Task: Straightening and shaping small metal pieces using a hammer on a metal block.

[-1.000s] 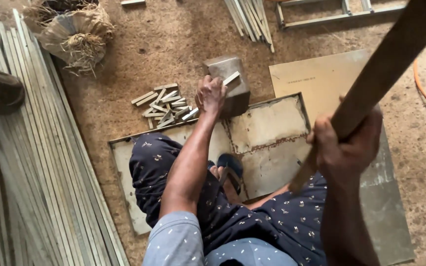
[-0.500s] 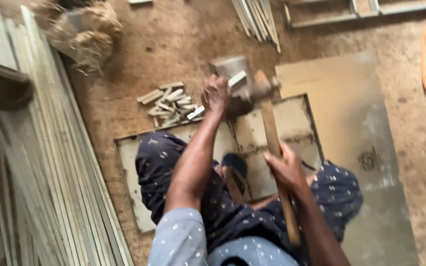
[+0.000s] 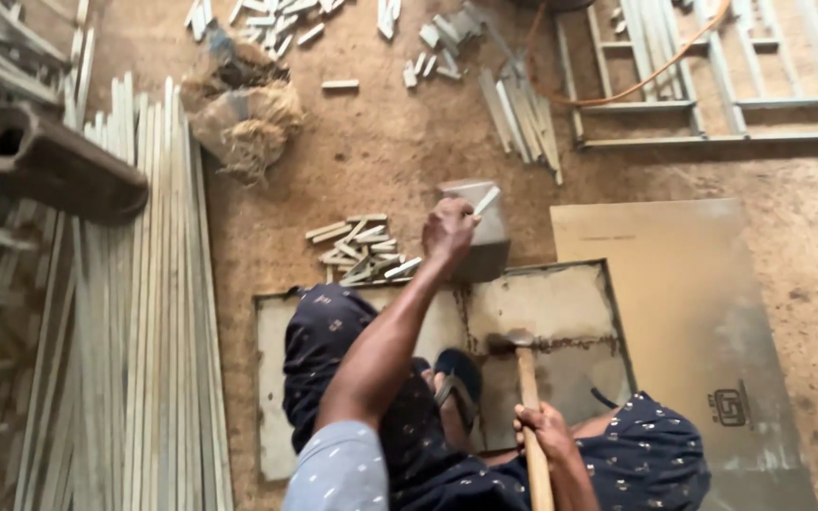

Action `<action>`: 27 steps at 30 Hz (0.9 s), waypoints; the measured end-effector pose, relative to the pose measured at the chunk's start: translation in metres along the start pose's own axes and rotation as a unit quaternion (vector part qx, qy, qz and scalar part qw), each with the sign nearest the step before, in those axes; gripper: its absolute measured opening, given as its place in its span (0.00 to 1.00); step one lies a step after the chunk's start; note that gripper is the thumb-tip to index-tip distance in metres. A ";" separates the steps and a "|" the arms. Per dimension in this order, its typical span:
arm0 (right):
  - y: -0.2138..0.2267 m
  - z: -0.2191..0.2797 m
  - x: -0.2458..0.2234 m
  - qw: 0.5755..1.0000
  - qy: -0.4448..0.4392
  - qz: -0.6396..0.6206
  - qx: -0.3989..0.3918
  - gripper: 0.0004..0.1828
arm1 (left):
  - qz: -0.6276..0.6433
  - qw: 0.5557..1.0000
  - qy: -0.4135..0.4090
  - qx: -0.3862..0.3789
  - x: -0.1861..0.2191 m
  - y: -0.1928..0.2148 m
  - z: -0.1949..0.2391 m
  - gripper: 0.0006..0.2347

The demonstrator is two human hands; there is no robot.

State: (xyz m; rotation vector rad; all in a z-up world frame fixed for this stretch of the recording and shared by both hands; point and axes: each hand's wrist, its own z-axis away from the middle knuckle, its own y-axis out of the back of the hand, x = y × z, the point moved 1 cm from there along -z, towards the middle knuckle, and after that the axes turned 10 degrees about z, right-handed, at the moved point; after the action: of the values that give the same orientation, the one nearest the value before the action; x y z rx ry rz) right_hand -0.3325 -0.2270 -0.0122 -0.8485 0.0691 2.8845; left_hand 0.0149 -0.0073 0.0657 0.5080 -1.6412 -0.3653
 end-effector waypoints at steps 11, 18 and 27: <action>-0.004 -0.008 0.013 0.999 0.022 -0.024 -0.008 0.13 | 0.428 0.898 0.104 -0.019 0.079 0.217 -0.031 0.10; 0.007 -0.015 0.018 0.999 0.030 0.024 -0.017 0.14 | 0.460 0.798 0.386 0.045 -0.220 0.128 0.084 0.03; 0.021 -0.009 0.011 1.000 -0.006 0.011 -0.015 0.11 | 0.514 0.673 0.526 0.080 -0.212 0.057 0.210 0.05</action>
State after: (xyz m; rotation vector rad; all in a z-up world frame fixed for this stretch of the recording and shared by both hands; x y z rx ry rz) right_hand -0.3402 -0.2474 -0.0255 -0.8398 0.0344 2.9189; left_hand -0.1814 0.1410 -0.1125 -0.1761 -0.5743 0.8255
